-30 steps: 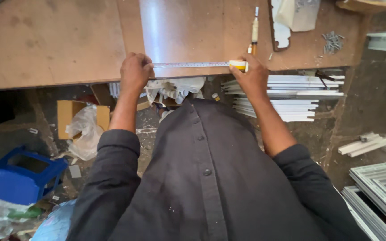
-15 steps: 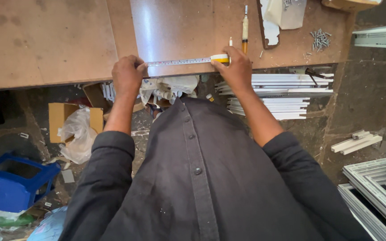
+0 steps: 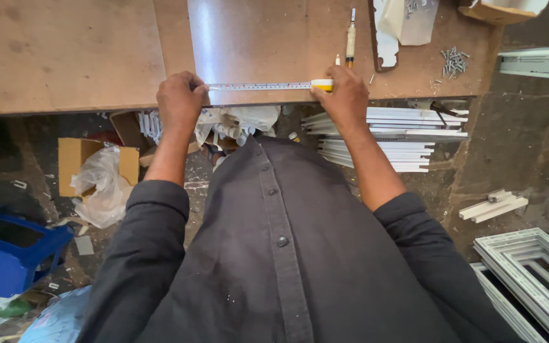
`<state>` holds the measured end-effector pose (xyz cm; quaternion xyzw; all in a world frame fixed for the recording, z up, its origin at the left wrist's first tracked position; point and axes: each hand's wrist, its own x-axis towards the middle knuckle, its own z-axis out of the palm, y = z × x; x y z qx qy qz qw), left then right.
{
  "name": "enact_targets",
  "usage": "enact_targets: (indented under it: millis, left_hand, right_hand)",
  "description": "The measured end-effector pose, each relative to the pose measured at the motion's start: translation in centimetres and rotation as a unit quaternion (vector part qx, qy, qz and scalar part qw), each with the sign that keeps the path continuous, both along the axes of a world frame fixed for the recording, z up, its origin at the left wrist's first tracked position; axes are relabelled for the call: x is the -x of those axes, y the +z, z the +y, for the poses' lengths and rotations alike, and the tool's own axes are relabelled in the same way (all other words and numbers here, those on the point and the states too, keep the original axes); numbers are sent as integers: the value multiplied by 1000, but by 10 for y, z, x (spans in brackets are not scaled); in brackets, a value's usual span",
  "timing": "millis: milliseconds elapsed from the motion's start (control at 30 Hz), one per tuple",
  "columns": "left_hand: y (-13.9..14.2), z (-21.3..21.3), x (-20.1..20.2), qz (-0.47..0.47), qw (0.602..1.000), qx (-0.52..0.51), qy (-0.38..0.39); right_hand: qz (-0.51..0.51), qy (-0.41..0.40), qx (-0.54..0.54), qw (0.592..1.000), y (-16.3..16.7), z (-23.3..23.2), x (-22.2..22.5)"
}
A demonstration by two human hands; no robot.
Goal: The person measures a transparent plastic sheet with a tape measure and marks it with a white marker. They then use a metal ruler and a utility knife to score and cut the sheet into smaller pieces. The cut pieces are placed on the workbench.
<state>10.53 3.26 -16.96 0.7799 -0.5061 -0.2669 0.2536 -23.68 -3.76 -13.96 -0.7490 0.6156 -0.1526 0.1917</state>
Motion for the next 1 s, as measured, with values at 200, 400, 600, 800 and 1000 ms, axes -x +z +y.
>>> enact_targets:
  millis: [200, 400, 600, 800, 1000]
  left_hand:
    - [-1, 0, -2, -11, 1000, 26, -10]
    - [-5, -2, -3, -14, 1000, 9, -6]
    - [-8, -3, -8, -2, 1000, -3, 1]
    - [-6, -9, -11, -26, 999, -10, -19]
    - [-8, -11, -13, -17, 999, -37, -12]
  right_hand:
    - [14, 25, 27, 999, -1, -2, -12]
    - [-26, 9, -22, 999, -11, -6, 1]
    - [-76, -20, -54, 995, -21, -5, 13]
    - [-125, 46, 113, 985, -15, 3, 12]
    - [-377, 6, -56, 925, -17, 17, -24]
